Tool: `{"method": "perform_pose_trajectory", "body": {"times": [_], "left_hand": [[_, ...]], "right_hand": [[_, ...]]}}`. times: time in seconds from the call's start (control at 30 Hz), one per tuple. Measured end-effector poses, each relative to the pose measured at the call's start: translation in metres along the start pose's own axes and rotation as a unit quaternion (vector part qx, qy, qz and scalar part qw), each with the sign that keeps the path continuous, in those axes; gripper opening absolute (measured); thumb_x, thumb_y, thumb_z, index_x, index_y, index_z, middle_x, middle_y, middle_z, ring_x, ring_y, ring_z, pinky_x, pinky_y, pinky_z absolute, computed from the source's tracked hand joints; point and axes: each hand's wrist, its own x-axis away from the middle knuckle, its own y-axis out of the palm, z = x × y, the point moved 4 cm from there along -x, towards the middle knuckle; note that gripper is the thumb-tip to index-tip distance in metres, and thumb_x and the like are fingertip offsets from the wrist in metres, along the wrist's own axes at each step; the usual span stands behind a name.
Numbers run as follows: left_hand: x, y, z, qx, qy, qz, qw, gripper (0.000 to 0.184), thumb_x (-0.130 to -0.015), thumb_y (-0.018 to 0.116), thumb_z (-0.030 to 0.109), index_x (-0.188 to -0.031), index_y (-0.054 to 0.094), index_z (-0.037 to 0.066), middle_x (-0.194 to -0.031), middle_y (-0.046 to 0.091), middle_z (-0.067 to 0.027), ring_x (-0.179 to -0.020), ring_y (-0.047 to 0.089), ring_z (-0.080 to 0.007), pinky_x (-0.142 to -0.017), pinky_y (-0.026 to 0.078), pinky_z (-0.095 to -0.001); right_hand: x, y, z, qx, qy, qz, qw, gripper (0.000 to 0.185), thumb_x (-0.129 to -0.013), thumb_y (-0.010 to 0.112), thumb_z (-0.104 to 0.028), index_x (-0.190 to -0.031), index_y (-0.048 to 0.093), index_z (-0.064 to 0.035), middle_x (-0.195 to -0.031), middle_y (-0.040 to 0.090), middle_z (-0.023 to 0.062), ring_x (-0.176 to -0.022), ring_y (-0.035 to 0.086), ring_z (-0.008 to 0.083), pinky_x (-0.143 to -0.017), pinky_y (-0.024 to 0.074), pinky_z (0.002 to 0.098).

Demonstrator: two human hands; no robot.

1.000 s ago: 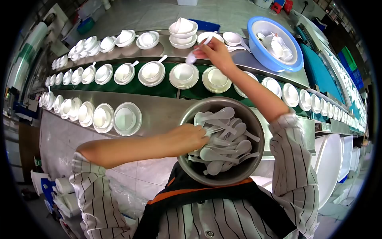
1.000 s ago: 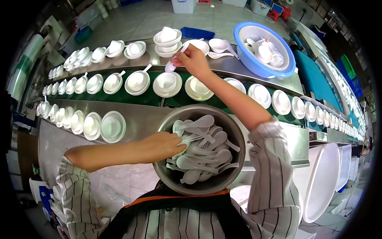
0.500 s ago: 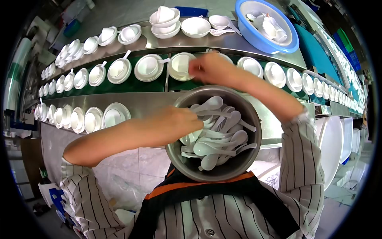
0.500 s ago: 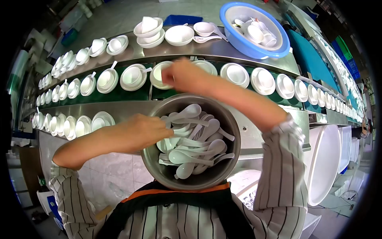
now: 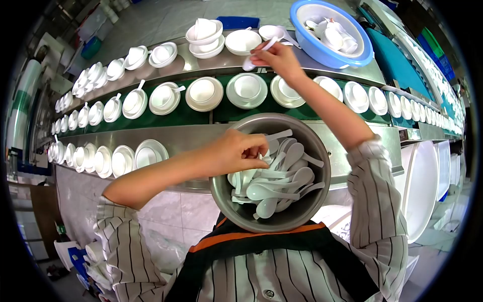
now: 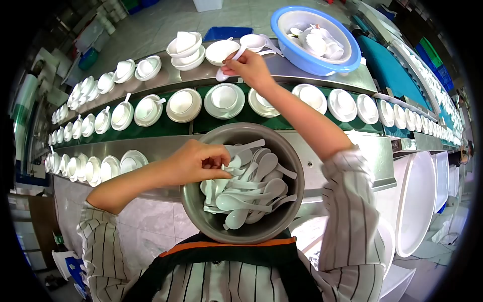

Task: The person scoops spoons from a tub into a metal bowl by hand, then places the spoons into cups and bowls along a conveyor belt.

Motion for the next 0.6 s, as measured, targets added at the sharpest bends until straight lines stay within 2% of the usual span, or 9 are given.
{"method": "perform_pose_trajectory", "body": {"times": [0.07, 0.2, 0.27, 0.33, 0.37, 0.43, 0.5, 0.57, 0.6], "left_hand": [[-0.004, 0.005, -0.004, 0.008, -0.015, -0.019, 1.000, 0.023, -0.078, 0.071, 0.018, -0.091, 0.058, 0.004, -0.074, 0.057, -0.0058, -0.061, 0.053, -0.0151, -0.057, 0.045, -0.0287], [0.001, 0.021, -0.008, -0.052, 0.155, 0.027, 0.986, 0.023, -0.078, 0.071, 0.019, -0.094, 0.060, 0.005, -0.078, 0.060, -0.0071, -0.068, 0.058, -0.0220, -0.062, 0.047, -0.0327], [0.010, 0.019, -0.006, -0.079, 0.175, 0.065, 0.979, 0.021, -0.078, 0.071, 0.018, -0.093, 0.061, 0.006, -0.079, 0.061, -0.0072, -0.069, 0.058, -0.0229, -0.062, 0.047, -0.0331], [0.021, -0.007, 0.005, -0.108, 0.191, 0.156, 0.963, 0.022, -0.076, 0.071, 0.017, -0.092, 0.062, 0.005, -0.079, 0.060, -0.0092, -0.069, 0.058, -0.0251, -0.063, 0.048, -0.0349], [0.025, -0.032, 0.012, -0.101, 0.145, 0.202, 0.963, 0.021, -0.074, 0.073, 0.017, -0.088, 0.063, 0.005, -0.076, 0.061, -0.0074, -0.065, 0.059, -0.0202, -0.058, 0.047, -0.0307], [0.038, -0.084, 0.005, -0.071, 0.015, 0.360, 0.930, 0.017, -0.071, 0.076, 0.010, -0.080, 0.063, 0.003, -0.069, 0.061, 0.0002, -0.058, 0.054, -0.0060, -0.052, 0.042, -0.0214], [0.046, -0.142, -0.024, -0.075, -0.012, 0.436, 0.897, 0.017, -0.078, 0.072, 0.011, -0.082, 0.059, 0.000, -0.060, 0.053, 0.0015, -0.052, 0.047, -0.0033, -0.046, 0.037, -0.0199], [0.046, -0.182, -0.072, -0.115, -0.051, 0.454, 0.882, 0.017, -0.079, 0.072, 0.013, -0.080, 0.059, 0.002, -0.059, 0.051, 0.0020, -0.049, 0.044, -0.0030, -0.043, 0.034, -0.0203], [0.047, -0.198, -0.105, -0.200, -0.058, 0.451, 0.868, 0.018, -0.079, 0.072, 0.014, -0.080, 0.059, 0.003, -0.059, 0.051, 0.0014, -0.050, 0.045, -0.0049, -0.044, 0.035, -0.0220]], "right_hand": [[-0.032, -0.002, 0.071, -0.005, 0.030, 0.019, 0.999, 0.017, -0.086, 0.061, -0.010, -0.098, 0.062, 0.0030, -0.085, 0.066, 0.0103, -0.075, 0.066, 0.0150, -0.070, 0.0554, 0.0269], [-0.028, 0.006, 0.094, 0.161, 0.170, -0.055, 0.971, 0.025, -0.084, 0.066, -0.013, -0.105, 0.063, -0.0006, -0.082, 0.068, 0.0087, -0.071, 0.066, 0.0138, -0.066, 0.0558, 0.0266], [-0.015, 0.002, 0.057, 0.428, 0.052, -0.036, 0.902, 0.026, -0.081, 0.066, -0.021, -0.099, 0.065, -0.0020, -0.084, 0.069, 0.0110, -0.072, 0.067, 0.0219, -0.068, 0.0544, 0.0318], [0.006, 0.000, 0.016, 0.536, -0.087, -0.007, 0.840, 0.026, -0.080, 0.065, -0.025, -0.093, 0.066, -0.0032, -0.084, 0.068, 0.0138, -0.074, 0.066, 0.0301, -0.070, 0.0525, 0.0375], [0.024, 0.000, -0.004, 0.521, -0.163, 0.012, 0.838, 0.024, -0.081, 0.064, -0.026, -0.091, 0.065, -0.0037, -0.082, 0.067, 0.0155, -0.075, 0.064, 0.0342, -0.071, 0.0513, 0.0407], [0.063, 0.012, -0.030, 0.523, -0.077, -0.186, 0.828, 0.020, -0.083, 0.060, -0.020, -0.096, 0.061, -0.0055, -0.077, 0.064, 0.0166, -0.060, 0.062, 0.0296, -0.059, 0.0492, 0.0382], [0.120, 0.036, -0.037, 0.609, -0.082, -0.310, 0.726, 0.011, -0.081, 0.059, -0.015, -0.088, 0.060, -0.0075, -0.066, 0.059, 0.0136, -0.061, 0.061, 0.0289, -0.056, 0.0473, 0.0413], [0.156, 0.038, -0.007, 0.683, -0.172, -0.320, 0.633, 0.012, -0.075, 0.060, -0.011, -0.086, 0.059, -0.0076, -0.067, 0.058, 0.0104, -0.065, 0.061, 0.0288, -0.057, 0.0479, 0.0406], [0.159, 0.038, -0.008, 0.670, -0.177, -0.319, 0.646, 0.013, -0.073, 0.061, -0.010, -0.085, 0.060, -0.0076, -0.068, 0.058, 0.0097, -0.067, 0.060, 0.0286, -0.058, 0.0482, 0.0401]]}}
